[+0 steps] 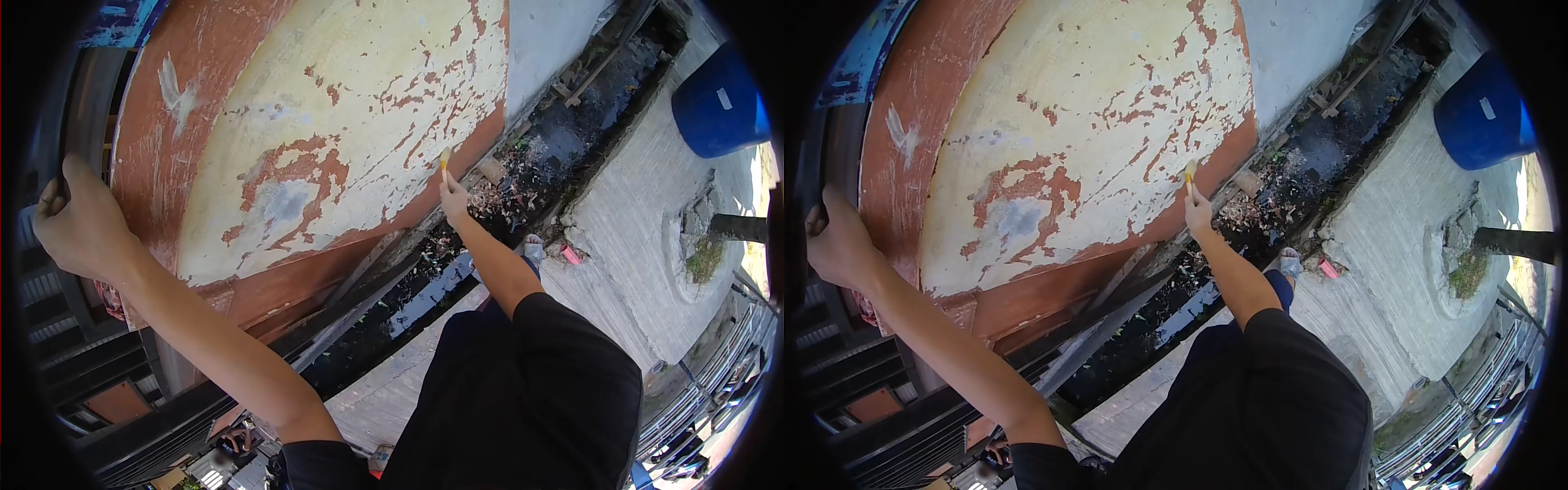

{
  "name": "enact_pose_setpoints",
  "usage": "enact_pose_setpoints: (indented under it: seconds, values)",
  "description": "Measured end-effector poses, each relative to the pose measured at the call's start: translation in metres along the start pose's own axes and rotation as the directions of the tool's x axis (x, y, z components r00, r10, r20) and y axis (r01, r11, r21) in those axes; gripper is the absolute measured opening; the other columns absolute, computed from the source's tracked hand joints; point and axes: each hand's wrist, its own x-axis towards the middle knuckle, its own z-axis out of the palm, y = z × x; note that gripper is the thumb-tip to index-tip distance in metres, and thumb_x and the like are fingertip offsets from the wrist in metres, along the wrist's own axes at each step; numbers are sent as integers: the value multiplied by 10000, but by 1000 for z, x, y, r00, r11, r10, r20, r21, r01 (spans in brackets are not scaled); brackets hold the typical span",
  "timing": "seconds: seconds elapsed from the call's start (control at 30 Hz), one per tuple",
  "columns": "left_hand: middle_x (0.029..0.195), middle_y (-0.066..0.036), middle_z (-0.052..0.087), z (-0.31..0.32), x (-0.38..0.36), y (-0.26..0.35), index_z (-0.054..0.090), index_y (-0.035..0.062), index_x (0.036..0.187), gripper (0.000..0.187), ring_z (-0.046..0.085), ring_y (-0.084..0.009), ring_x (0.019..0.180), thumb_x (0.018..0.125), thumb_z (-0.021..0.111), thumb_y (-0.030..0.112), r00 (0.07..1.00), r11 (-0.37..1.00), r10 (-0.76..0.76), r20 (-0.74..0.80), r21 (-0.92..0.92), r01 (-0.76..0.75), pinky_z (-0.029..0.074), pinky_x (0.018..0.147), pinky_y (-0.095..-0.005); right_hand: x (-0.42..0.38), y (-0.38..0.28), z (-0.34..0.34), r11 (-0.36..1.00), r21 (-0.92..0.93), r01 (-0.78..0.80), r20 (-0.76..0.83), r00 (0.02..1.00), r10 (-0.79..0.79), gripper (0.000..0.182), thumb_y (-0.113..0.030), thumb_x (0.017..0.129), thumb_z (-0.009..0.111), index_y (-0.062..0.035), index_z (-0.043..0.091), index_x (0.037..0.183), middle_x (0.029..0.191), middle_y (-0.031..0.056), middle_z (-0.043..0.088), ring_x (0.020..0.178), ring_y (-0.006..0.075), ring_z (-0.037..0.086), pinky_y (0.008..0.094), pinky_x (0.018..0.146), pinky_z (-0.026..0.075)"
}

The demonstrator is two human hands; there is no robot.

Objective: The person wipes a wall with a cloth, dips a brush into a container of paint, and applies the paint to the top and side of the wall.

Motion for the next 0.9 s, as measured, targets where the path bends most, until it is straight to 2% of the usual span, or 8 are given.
enact_pose_setpoints:
  seconds: [0.07, 0.13, 0.23, 0.43, 0.57, 0.7, 0.77, 0.9]
  values:
    - [1082, -133, 758, 0, 0, 2, 763, 10, 1122, 563, 719, -300, 1030, 785, 760, 461, 1000, 1000, 2, 1, -10, -2, 536, 953, -408, -77, 0, 23, 933, -356, -53, 275, 948, 159, 472, -118, 1000, 667, -98, 634, 1471, 902, 35, 695, 766, 100, 591, 276, 734, 496]
    - [1080, -136, 757, 0, -1, 2, 763, 9, 1119, 562, 719, -304, 1028, 781, 762, 458, 1000, 1000, 1, -2, -6, -1, 536, 952, -409, -106, 38, 14, 784, -475, 400, 741, 662, 112, 403, -132, 972, 675, -141, 720, 1372, 948, 189, 752, 792, 209, 666, 358, 779, 530]
    - [1086, -146, 754, -1, 0, 3, 759, 4, 1121, 563, 718, -312, 1029, 780, 765, 452, 1000, 1000, -14, 17, 7, 14, 536, 953, -411, -99, 15, 15, 879, -466, 98, 558, 804, 206, 425, -141, 971, 683, -155, 706, 1395, 768, 110, 654, 686, 140, 573, 328, 669, 490]
    - [1083, -167, 727, -3, -5, 9, 741, -13, 1114, 535, 701, -333, 1027, 795, 749, 417, 999, 999, -36, -6, -22, 36, 533, 937, -435, 21, -92, -67, 882, -430, 193, 419, 908, 5, 441, -102, 1019, 635, -112, 655, 1460, 742, -62, 547, 631, 68, 464, 293, 586, 414]
    - [1094, -172, 679, -6, -10, 21, 710, -14, 1129, 508, 666, -347, 1049, 809, 737, 380, 998, 996, -70, -4, -50, 69, 520, 927, -453, 38, -157, -52, 969, -2, 248, -185, 952, -244, 463, -103, 1074, 587, -21, 553, 1529, 802, -95, 540, 657, 21, 429, 233, 575, 367]
    - [1088, -181, 652, -18, -15, 34, 673, 3, 1087, 396, 639, -357, 1051, 865, 729, 326, 995, 987, -98, 22, -125, 100, 501, 939, -467, -92, -135, 53, 980, -148, 130, 53, 991, -123, 386, -128, 1053, 634, 21, 653, 1408, 849, -56, 591, 722, 45, 455, 274, 592, 393]
    - [1060, -187, 640, -22, -18, 36, 656, 6, 1061, 335, 620, -372, 1057, 891, 723, 288, 996, 980, -92, 19, -173, 93, 488, 956, -479, -151, -101, 37, 973, -92, 214, 509, 850, -138, 386, -182, 1070, 600, -63, 661, 1431, 779, 6, 633, 659, 87, 503, 283, 611, 434]
    - [1064, -200, 619, -27, -19, 36, 631, -7, 1077, 309, 597, -397, 1085, 903, 712, 235, 998, 964, -62, 18, -257, 64, 470, 976, -496, -199, -201, -31, 898, -198, -393, 707, 577, 409, 221, -264, 1106, 557, -61, 643, 1128, 786, 36, 650, 551, 58, 502, 242, 468, 366]
